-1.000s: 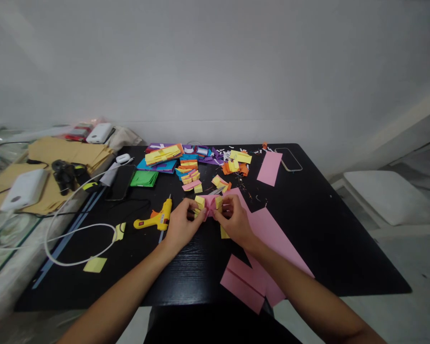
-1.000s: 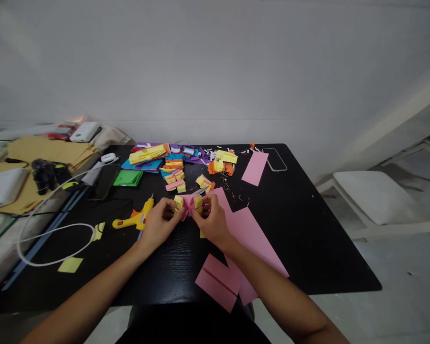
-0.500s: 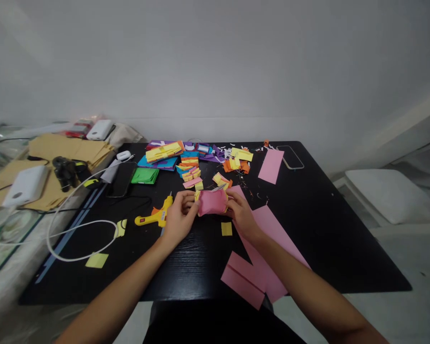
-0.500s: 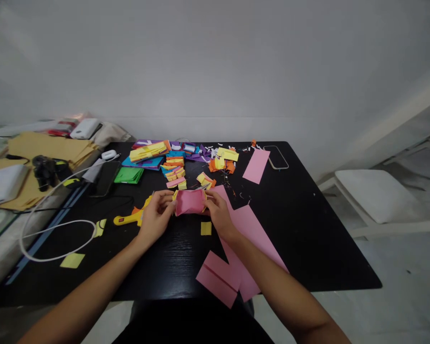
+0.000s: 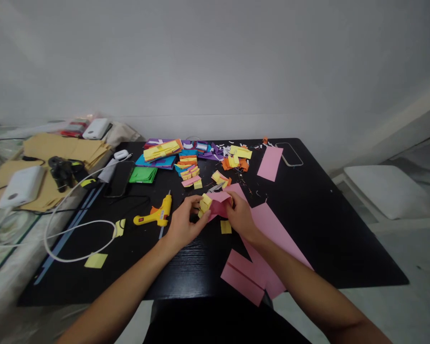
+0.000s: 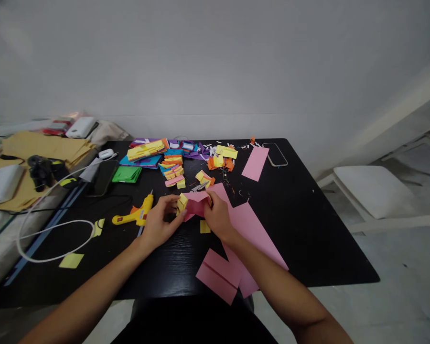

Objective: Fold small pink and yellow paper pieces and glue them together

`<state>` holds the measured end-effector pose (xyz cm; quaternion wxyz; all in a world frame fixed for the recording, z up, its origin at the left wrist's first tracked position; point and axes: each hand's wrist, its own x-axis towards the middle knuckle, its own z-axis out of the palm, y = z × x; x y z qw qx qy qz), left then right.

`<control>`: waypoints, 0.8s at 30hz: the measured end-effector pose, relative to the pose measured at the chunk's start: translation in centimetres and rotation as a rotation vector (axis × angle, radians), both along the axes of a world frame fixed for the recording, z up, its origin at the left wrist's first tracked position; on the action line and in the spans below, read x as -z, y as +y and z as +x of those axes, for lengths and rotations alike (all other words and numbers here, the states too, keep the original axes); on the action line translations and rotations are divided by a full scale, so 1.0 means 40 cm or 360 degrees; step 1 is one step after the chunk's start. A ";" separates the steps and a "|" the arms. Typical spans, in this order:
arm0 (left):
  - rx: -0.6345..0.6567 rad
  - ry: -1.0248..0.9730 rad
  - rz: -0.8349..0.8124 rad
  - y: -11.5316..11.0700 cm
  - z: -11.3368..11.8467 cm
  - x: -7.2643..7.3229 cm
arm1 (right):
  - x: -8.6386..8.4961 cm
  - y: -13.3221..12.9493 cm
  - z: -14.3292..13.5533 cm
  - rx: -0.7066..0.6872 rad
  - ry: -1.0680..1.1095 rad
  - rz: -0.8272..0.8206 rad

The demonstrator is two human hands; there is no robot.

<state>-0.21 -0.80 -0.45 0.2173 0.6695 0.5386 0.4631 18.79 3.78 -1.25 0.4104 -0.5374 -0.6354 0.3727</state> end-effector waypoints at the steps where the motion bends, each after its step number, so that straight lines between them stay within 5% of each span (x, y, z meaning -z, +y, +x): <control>1: -0.0004 -0.0013 -0.0010 0.000 0.002 0.000 | -0.002 -0.001 -0.001 -0.0001 0.0002 0.0010; 4: -0.0018 -0.0163 -0.0088 0.006 0.001 -0.001 | -0.007 0.000 -0.005 -0.0060 0.0225 -0.0086; 11: -0.0117 -0.0719 -0.0353 0.043 -0.017 0.011 | -0.025 0.008 -0.012 -0.0379 0.1139 -0.0764; 17: -0.0097 -0.0869 -0.0429 0.048 -0.013 0.015 | -0.016 0.006 -0.013 -0.0361 0.1047 -0.0785; 24: 0.0127 -0.1012 -0.0581 0.042 -0.006 0.002 | -0.011 0.005 -0.013 -0.0280 0.0788 -0.0497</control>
